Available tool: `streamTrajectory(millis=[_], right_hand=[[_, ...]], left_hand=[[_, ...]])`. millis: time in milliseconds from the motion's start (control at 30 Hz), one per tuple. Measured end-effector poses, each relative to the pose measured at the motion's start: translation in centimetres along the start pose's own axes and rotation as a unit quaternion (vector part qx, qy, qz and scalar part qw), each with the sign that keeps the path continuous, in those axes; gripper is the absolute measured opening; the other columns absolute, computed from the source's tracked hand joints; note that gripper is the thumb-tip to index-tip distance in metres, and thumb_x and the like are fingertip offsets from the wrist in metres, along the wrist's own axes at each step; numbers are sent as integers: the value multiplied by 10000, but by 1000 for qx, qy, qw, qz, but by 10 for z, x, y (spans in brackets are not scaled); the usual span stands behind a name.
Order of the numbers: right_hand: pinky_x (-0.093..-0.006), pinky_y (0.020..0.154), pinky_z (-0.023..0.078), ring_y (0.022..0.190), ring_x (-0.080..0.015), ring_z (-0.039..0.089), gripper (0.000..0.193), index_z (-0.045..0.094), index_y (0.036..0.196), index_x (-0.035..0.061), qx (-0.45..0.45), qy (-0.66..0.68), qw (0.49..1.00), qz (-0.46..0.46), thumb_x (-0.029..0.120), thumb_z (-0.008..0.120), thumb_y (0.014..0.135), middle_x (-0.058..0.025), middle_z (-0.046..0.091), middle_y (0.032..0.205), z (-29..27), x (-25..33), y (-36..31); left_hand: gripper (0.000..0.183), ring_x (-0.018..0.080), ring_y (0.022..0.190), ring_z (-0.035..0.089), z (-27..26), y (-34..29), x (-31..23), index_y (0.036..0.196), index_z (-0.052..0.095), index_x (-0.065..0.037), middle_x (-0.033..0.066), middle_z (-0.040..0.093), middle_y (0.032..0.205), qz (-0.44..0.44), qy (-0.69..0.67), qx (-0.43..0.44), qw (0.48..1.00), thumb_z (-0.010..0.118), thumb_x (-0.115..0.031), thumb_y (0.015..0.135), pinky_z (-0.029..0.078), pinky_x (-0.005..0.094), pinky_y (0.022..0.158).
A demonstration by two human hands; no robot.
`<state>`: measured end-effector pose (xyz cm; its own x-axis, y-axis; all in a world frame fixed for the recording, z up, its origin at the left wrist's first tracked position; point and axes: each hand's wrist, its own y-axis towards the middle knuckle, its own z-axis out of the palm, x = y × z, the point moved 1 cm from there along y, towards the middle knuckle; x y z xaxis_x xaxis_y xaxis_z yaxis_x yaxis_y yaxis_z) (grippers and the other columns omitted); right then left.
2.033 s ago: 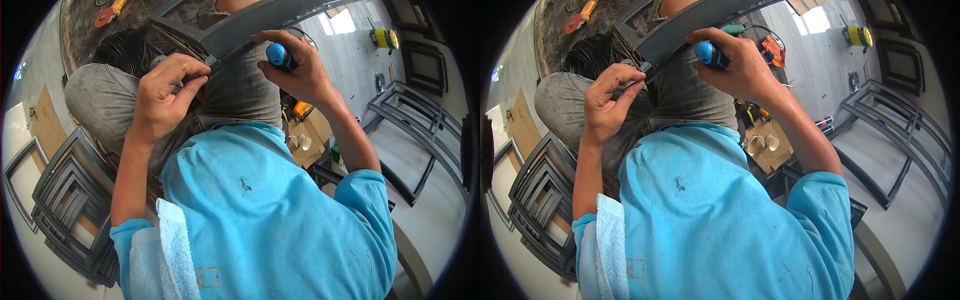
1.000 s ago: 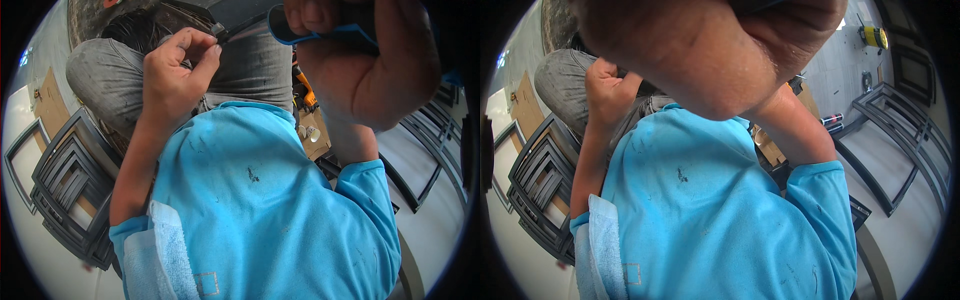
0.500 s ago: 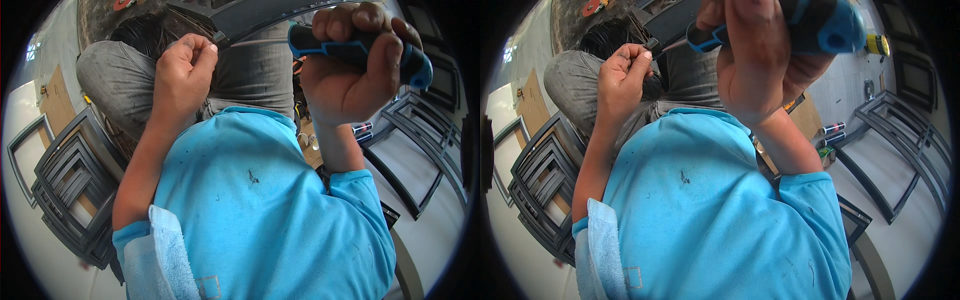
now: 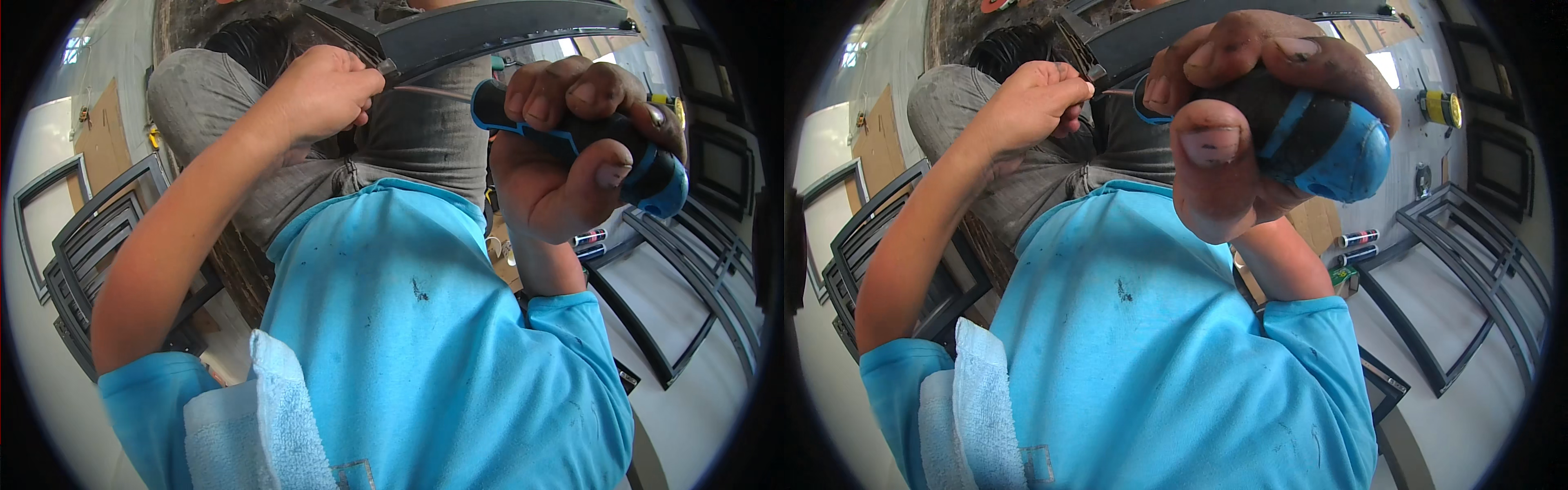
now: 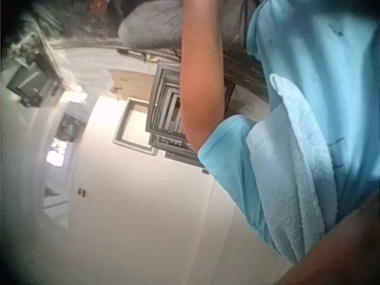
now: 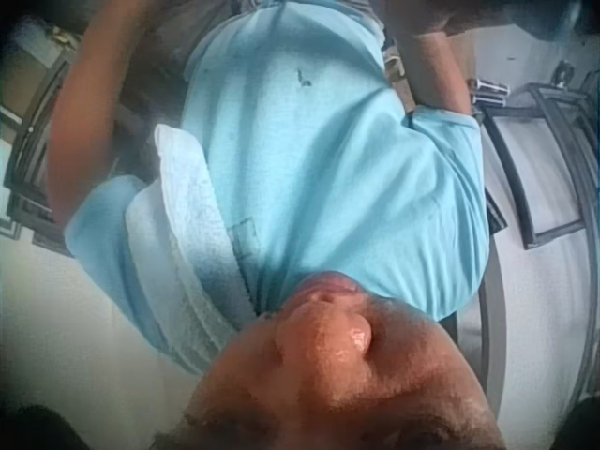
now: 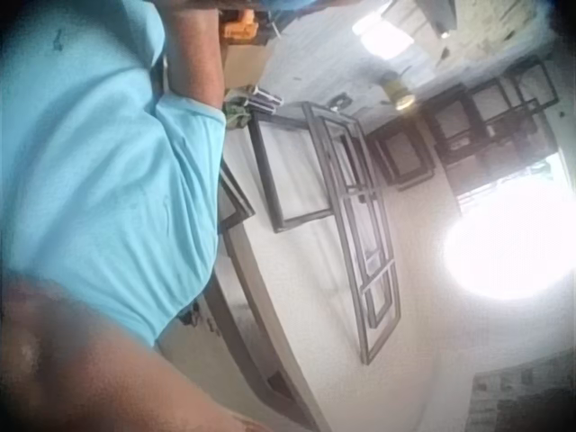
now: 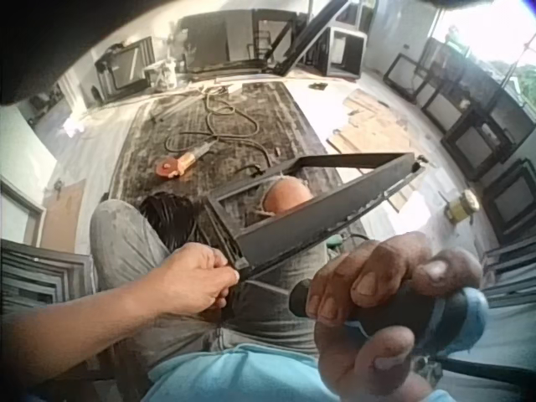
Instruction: Inserting a rubber seal strip into a metal frame and trimming it using tools.
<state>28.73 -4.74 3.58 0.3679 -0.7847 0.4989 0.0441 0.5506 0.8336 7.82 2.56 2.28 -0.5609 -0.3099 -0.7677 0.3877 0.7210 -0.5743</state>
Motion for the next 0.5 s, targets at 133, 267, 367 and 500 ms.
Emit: streamTrajectory(millis=[133,267,367,500], right_hand=[[-384,737,568,939,-212,652,352,476,1362,190,-6,-28,1000,-10,329,576,1055,-99,604,1140,-3,-1,-1],[-382,715,579,914,-218,666,349,476,1347,191,-6,-133,991,10,295,608,1041,-93,612,1113,9,3,0],[-379,712,582,909,-221,667,353,474,1341,193,1,-144,989,24,283,622,1034,-91,612,1104,13,6,2],[-377,714,585,908,-223,666,348,471,1338,195,-26,-172,985,19,278,621,1035,-89,613,1096,20,6,1]], left_hand=[[220,72,659,569,-7,0,-8,786,602,-98,-30,571,717,-50,-30,55,997,667,-228,952,515,249,632],[207,88,685,583,-11,2,-12,791,614,-106,-26,586,746,-107,-69,90,988,690,-219,947,535,259,665],[179,111,721,616,-15,3,-8,845,636,-89,-5,613,796,-128,-101,107,981,700,-220,951,548,267,686],[178,155,815,684,-14,6,2,926,659,-53,55,676,903,-111,-123,126,978,695,-225,955,593,294,761]])
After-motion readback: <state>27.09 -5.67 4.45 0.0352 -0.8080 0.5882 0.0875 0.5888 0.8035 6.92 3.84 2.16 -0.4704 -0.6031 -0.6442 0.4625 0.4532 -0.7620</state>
